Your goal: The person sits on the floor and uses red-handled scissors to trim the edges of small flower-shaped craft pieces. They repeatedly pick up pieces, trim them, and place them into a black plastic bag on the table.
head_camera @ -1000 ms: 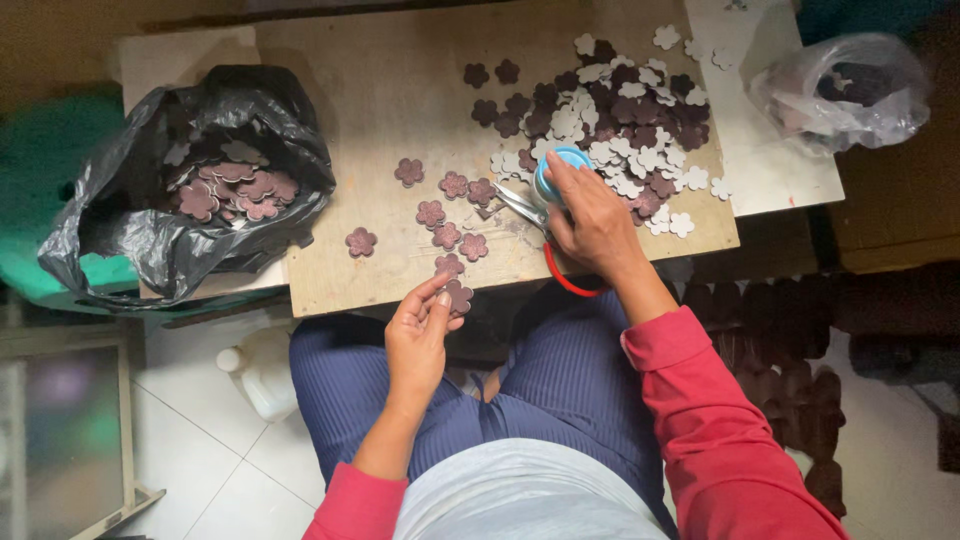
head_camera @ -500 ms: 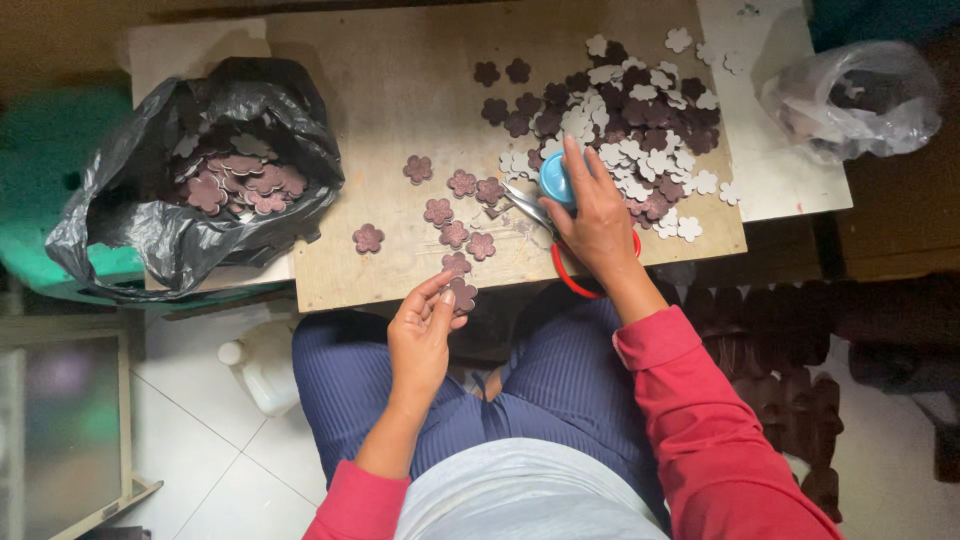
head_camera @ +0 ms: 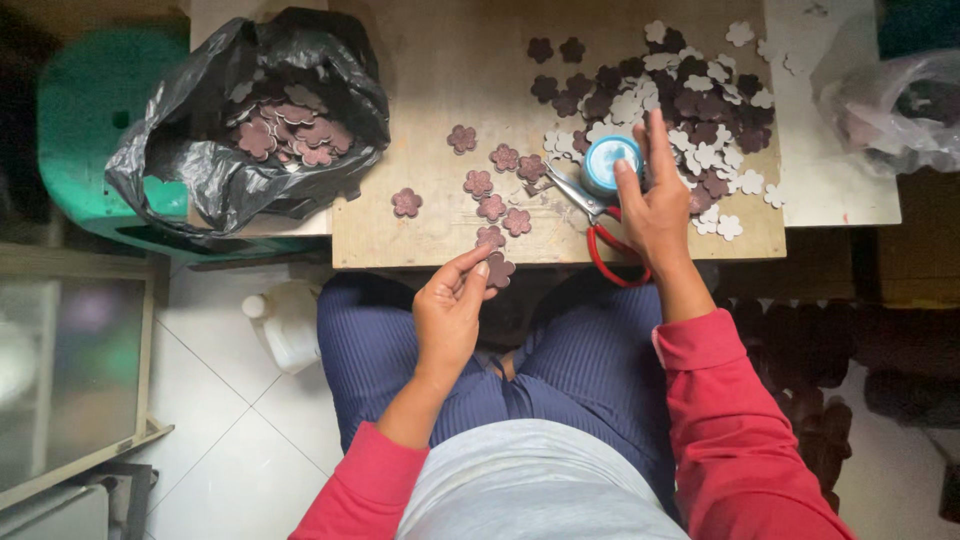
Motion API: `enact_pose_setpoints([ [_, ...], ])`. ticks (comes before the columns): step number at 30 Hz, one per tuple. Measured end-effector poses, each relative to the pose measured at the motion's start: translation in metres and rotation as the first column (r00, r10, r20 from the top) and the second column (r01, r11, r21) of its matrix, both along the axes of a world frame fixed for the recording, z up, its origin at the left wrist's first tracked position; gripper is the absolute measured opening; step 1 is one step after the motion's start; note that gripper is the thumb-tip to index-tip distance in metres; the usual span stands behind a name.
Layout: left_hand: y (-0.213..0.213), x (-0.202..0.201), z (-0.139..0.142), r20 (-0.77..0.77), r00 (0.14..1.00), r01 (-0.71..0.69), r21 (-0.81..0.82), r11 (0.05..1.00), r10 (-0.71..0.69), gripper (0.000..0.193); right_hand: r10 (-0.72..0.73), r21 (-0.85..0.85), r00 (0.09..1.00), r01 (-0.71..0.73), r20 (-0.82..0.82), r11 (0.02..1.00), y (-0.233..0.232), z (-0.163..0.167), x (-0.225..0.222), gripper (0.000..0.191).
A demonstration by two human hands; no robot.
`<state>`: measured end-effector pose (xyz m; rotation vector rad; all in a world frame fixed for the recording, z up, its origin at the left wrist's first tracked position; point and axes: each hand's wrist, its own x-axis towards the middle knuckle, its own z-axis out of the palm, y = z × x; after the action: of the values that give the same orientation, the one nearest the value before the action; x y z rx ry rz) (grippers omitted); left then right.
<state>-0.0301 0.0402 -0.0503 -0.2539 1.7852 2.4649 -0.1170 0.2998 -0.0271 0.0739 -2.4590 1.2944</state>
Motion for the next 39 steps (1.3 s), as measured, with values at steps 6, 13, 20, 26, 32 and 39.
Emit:
enact_pose_setpoints([
  [6,0.001,0.002,0.004,0.011,1.0,-0.021,0.087,0.996,0.02,0.026,0.169,-0.221,0.984,-0.152,0.06,0.963,-0.05,0.016,0.05,0.082],
  [13,0.0,0.01,0.006,-0.016,1.0,0.006,-0.029,1.0,-0.007,0.025,0.37,-0.751,0.891,-0.052,0.262,0.658,-0.101,0.013,0.09,0.074],
  [20,-0.015,0.006,0.003,-0.088,0.964,-0.262,-0.187,0.947,0.25,0.025,0.38,-0.778,0.876,-0.009,0.297,0.628,-0.099,0.024,0.097,0.07],
  [26,-0.01,0.015,0.011,-0.081,0.988,0.134,0.027,0.991,-0.132,0.024,0.412,-0.759,0.861,-0.049,0.297,0.649,-0.1,0.03,0.098,0.078],
  [32,-0.011,0.011,0.007,-0.015,1.0,-0.02,0.167,0.986,0.023,0.02,0.524,-0.604,0.732,-0.193,0.436,0.773,-0.1,0.032,0.108,0.108],
  [39,-0.012,0.016,0.002,0.003,1.0,-0.016,0.108,0.994,0.016,0.02,0.525,-0.71,0.767,-0.132,0.368,0.691,-0.106,0.014,0.108,0.11],
])
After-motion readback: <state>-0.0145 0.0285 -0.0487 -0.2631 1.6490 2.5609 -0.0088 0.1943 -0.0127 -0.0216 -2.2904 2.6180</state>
